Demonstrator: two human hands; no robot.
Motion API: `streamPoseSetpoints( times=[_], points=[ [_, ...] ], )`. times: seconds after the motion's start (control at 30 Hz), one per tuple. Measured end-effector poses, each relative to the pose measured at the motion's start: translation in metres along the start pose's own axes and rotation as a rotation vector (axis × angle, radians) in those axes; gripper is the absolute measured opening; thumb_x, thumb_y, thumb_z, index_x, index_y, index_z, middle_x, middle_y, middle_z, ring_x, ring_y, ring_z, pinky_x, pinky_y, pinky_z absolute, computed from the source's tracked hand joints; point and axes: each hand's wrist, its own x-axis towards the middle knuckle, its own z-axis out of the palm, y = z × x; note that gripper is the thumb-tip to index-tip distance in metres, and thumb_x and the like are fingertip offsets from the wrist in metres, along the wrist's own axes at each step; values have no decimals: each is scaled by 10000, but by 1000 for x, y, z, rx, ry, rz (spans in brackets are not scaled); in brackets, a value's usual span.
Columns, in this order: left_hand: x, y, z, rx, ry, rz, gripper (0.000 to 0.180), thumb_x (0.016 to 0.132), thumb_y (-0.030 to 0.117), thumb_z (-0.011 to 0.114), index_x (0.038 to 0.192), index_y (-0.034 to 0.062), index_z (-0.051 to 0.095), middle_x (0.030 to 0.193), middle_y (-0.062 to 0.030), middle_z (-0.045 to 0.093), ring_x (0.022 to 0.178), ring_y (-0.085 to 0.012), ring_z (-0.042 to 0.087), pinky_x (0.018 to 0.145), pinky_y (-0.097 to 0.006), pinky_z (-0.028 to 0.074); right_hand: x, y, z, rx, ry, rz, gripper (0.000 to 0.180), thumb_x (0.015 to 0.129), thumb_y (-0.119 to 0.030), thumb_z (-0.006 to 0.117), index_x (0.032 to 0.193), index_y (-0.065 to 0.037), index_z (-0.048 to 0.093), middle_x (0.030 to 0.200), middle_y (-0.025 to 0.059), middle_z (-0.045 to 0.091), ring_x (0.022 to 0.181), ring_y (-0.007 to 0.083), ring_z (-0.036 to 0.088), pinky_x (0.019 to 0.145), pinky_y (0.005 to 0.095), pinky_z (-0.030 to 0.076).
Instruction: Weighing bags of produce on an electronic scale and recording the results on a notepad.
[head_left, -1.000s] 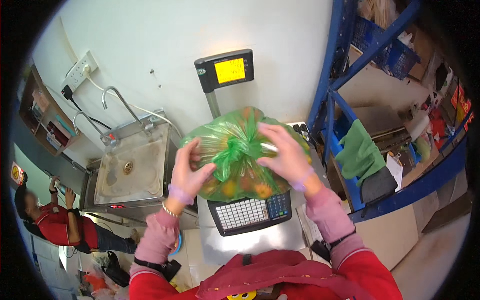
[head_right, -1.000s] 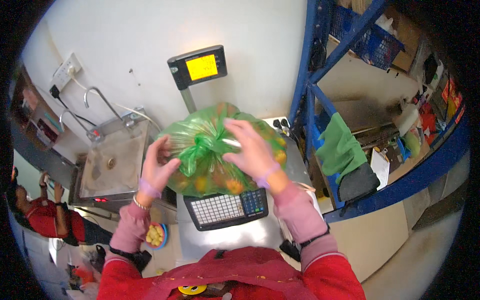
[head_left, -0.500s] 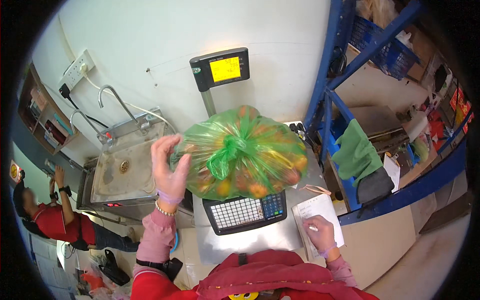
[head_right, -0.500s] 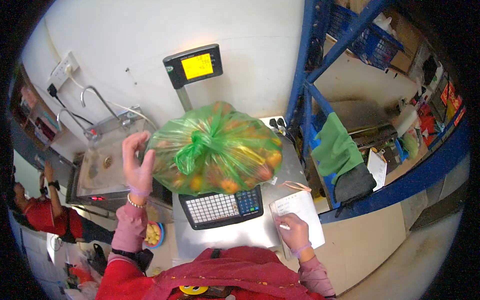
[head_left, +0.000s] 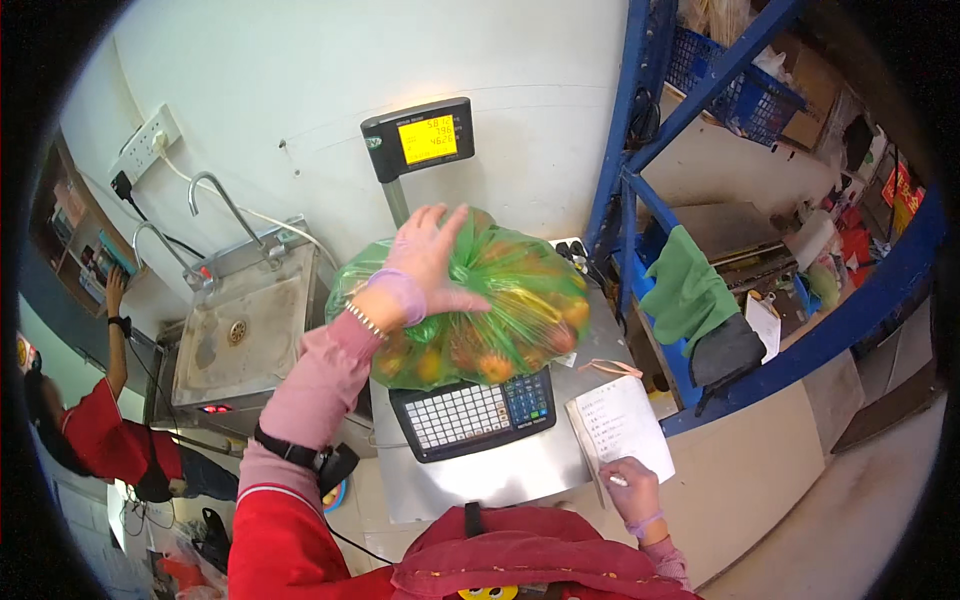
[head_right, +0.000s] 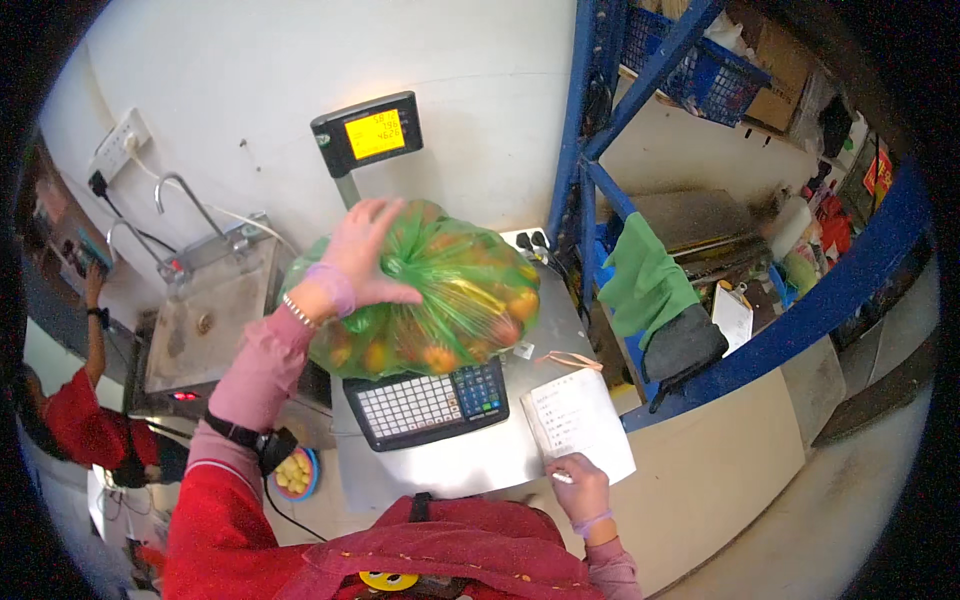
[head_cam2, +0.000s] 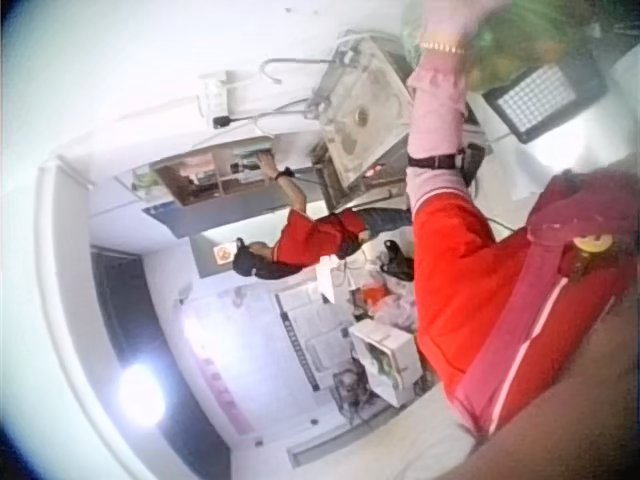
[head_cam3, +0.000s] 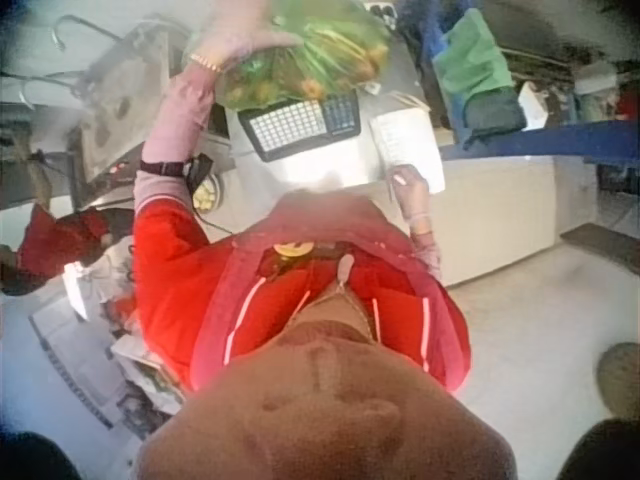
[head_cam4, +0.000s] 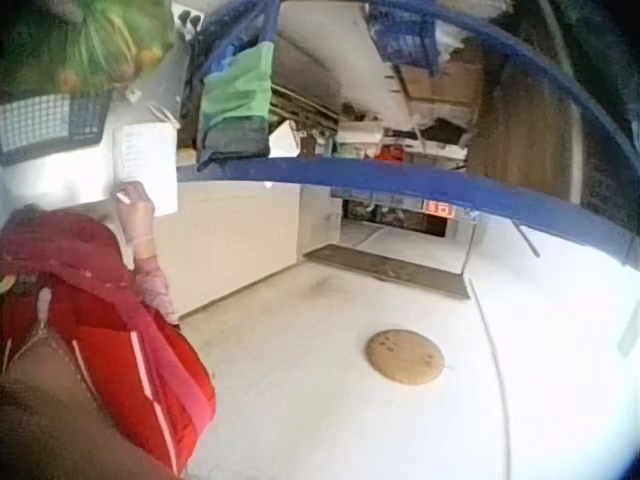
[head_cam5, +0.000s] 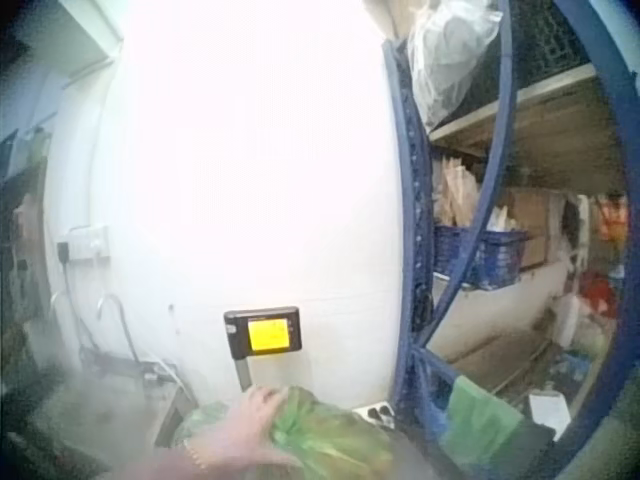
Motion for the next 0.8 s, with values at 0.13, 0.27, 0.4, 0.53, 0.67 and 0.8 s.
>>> streamPoseSetpoints(
  times=[0.13,0.27,0.4,0.53,0.67,0.8],
  points=[
    [-2,-8,20,431,-520,-117,549,647,226,752,1128,44,559,1185,-170,545,1138,-334,504,985,-450,364,-28,6,0,30,-90,15,77,702,-63,703,772,-86,678,798,79,652,726,261,642,647,335,514],
    [-2,2,29,269,-489,-385,294,687,117,650,965,46,586,952,-173,647,1001,-355,588,879,-455,444,-49,25,4,150,-115,6,82,714,-78,702,794,-81,688,804,101,653,733,258,648,648,332,512],
    [-12,19,20,160,-409,-444,466,652,117,635,1110,43,591,1008,-218,633,975,-379,597,837,-414,483,-39,21,14,217,-252,124,184,807,-211,673,823,-27,677,776,100,650,651,191,615,600,288,477],
    [-52,42,-5,-121,-303,-728,608,614,149,655,1198,15,554,1012,-229,635,971,-354,612,840,-381,482,4,-22,27,891,-630,508,448,859,-262,633,1216,-8,536,976,101,666,567,54,468,460,179,331],
    [-100,96,-13,-389,-39,-915,605,600,146,668,1177,-10,574,832,-186,656,795,-242,648,720,-324,498,39,-14,75,1285,-759,446,595,887,-275,598,1371,-26,358,1113,141,617,576,57,459,435,170,308],
    [-161,167,-71,-561,-90,-1095,486,581,126,670,1048,3,615,744,-148,640,695,-199,613,650,-307,491,14,-30,112,1138,-656,307,323,924,-248,524,1159,-31,475,830,45,542,652,95,466,482,186,334]
  ],
)
